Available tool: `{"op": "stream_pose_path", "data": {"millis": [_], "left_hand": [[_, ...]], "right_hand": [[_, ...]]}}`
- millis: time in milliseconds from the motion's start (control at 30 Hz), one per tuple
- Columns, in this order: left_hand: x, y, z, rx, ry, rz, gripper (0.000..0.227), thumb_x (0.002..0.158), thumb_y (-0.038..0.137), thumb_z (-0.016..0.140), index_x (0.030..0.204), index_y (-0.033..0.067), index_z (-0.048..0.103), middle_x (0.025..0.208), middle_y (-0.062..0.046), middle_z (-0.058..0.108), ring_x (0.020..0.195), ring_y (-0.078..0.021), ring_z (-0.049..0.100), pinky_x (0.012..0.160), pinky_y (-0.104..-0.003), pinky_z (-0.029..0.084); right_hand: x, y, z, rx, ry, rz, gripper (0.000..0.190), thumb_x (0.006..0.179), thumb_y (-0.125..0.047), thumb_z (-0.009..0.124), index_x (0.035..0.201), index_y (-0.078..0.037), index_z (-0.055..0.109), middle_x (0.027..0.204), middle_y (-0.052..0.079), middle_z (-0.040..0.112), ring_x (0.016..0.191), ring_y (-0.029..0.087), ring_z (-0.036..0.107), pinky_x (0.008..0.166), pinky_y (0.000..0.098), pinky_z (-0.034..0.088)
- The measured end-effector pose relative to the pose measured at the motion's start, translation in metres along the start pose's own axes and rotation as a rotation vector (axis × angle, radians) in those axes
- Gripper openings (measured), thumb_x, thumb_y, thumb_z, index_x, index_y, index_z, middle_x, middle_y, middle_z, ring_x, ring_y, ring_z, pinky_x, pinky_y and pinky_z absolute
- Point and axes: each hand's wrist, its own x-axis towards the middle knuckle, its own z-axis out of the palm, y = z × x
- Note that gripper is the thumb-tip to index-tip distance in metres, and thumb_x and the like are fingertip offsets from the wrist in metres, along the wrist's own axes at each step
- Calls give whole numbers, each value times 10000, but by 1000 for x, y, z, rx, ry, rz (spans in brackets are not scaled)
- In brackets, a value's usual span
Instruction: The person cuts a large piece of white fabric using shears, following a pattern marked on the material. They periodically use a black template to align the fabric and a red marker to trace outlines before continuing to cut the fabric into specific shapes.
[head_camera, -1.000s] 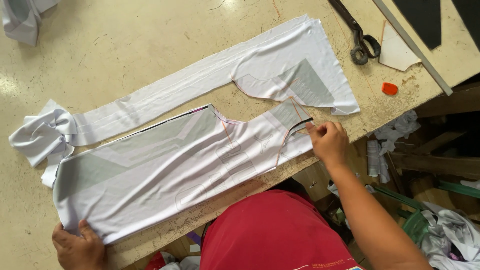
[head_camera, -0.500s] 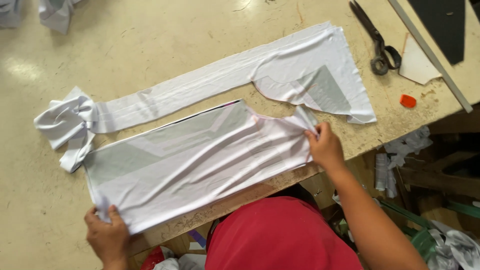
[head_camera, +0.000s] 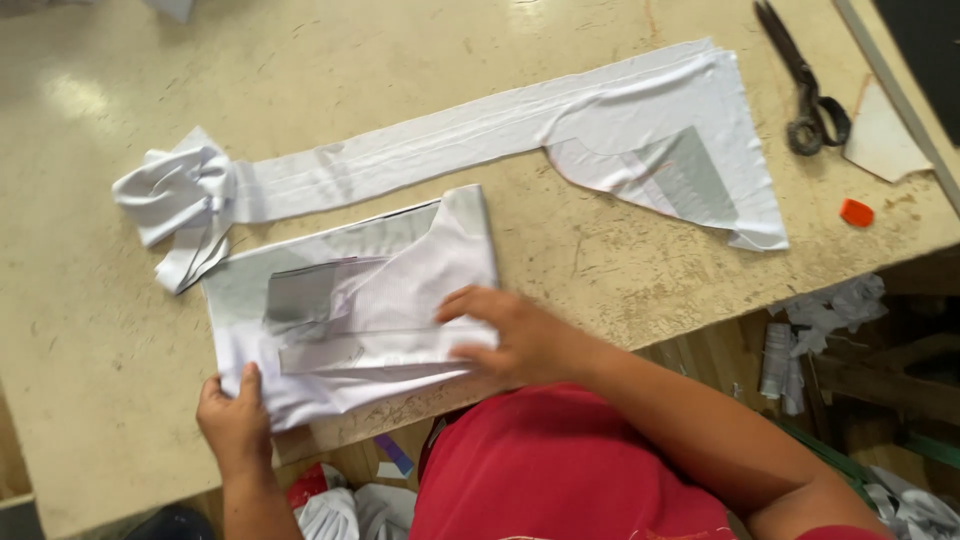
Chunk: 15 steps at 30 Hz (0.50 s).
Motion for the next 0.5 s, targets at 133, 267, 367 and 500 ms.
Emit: {"op": "stream_pose_path", "data": {"millis": [133, 267, 367, 500], "left_hand": [[-2, -8, 7, -147, 111, 335, 257, 1011, 99, 753, 1169, -73, 645, 877, -251, 615, 790, -344, 601, 677, -433, 471], [-80, 115, 6, -343, -346, 483, 268, 1003, 181, 667, 1226, 33, 677, 820, -126, 651, 813, -179, 578, 757, -392, 538], [-90, 153, 0, -282, -771, 811, 368, 931, 390, 672, 1117, 100, 801, 1048, -128, 777, 932, -289, 763, 843, -418, 593], [-82, 124, 44, 47, -326, 633, 488, 980, 305, 739, 1280, -67, 640, 1023, -269, 681, 927, -418, 725, 756, -471, 611]], "right_hand": [[-19, 84, 12, -200, 349, 399, 281, 933, -277, 699, 1125, -72, 725, 986, 165, 740, 985, 357, 727, 885, 456, 577], [-21, 83, 18, -188, 377, 659, 387, 916, -400, 729, 1176, -113, 727, 934, 157, 783, 939, 333, 761, 833, 435, 601], [-11, 89, 25, -71, 453, 678, 510, 910, -525, 699, 1264, -158, 677, 926, 140, 789, 974, 326, 754, 854, 453, 594], [-2, 83, 24, -1, 532, 720, 489, 940, -589, 633, 1262, -222, 658, 912, 100, 787, 979, 297, 754, 854, 433, 594]]}}
